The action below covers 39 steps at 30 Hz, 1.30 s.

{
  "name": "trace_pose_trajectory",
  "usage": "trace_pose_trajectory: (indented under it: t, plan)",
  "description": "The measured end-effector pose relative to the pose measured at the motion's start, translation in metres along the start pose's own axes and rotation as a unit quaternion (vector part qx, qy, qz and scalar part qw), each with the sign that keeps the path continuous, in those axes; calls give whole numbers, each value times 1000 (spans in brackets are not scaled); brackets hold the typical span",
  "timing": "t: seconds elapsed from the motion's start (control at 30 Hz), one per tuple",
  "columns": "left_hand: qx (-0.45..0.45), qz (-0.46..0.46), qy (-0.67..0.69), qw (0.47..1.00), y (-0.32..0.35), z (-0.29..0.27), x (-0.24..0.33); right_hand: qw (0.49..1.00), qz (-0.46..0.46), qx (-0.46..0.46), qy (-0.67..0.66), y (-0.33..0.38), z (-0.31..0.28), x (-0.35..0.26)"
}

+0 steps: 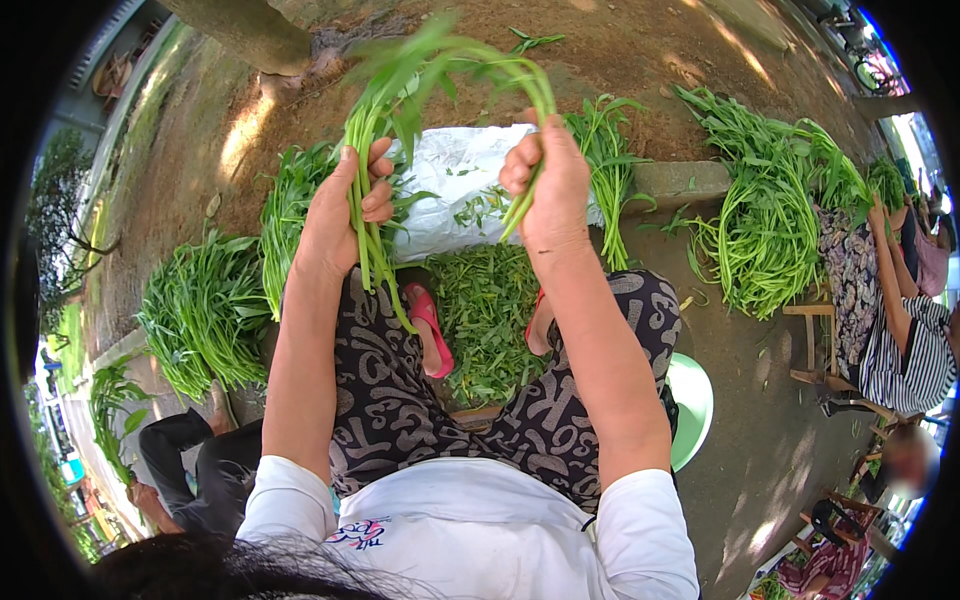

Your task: The person sorts green leafy vegetables by picking stalks from a large pile, stripping off leaves or separating stems by hand, and organizing them into separate piles.

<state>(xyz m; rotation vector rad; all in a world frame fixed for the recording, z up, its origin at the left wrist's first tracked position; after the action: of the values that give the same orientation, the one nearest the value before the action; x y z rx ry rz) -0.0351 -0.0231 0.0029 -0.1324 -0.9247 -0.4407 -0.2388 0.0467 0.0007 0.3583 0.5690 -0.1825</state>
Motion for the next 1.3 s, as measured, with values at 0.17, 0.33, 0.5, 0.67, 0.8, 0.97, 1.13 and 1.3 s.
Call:
trace_pose_trajectory:
  t: [0.17, 0.33, 0.5, 0.67, 0.8, 0.97, 1.13, 1.3]
  plan:
    - [-33, -2, 94, 995, -5, -9, 1, 997, -53, -29, -49, -7, -16, -24]
    - [-80, -5, 67, 995, -1, 3, 0, 991, 82, -109, 4, -4, -5, -7]
    - [-82, -15, -11, 996, 6, 10, -4, 969, 119, -78, 204, 9, 19, 28]
    - [-103, -15, -60, 993, 6, 9, -5, 927, 130, -114, 333, 19, 28, 48]
    - [-94, -19, -55, 994, 7, 11, -7, 902, 63, -104, 414, 17, 27, 53]
    - [-105, -21, -84, 991, 8, 13, -3, 906, 103, -96, 398, 21, 32, 48]
    - [-81, -33, -85, 993, 8, 15, -1, 924, 95, -89, 358, 22, 32, 34]
    - [-13, -12, -70, 997, 4, 2, 1, 939, 116, -95, 309, 16, 23, 26]
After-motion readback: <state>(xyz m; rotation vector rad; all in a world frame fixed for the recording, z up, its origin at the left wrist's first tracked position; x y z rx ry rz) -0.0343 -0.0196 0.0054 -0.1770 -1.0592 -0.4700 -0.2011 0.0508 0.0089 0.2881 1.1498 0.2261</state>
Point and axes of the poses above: each hand's wrist, its own y-axis away from the middle knuckle, its own z-axis out of the palm, x = y × z, the point moved 4 cm from there along -y, towards the middle knuckle, and after that the axes turned 13 degrees about z, right-handed, at the moved point
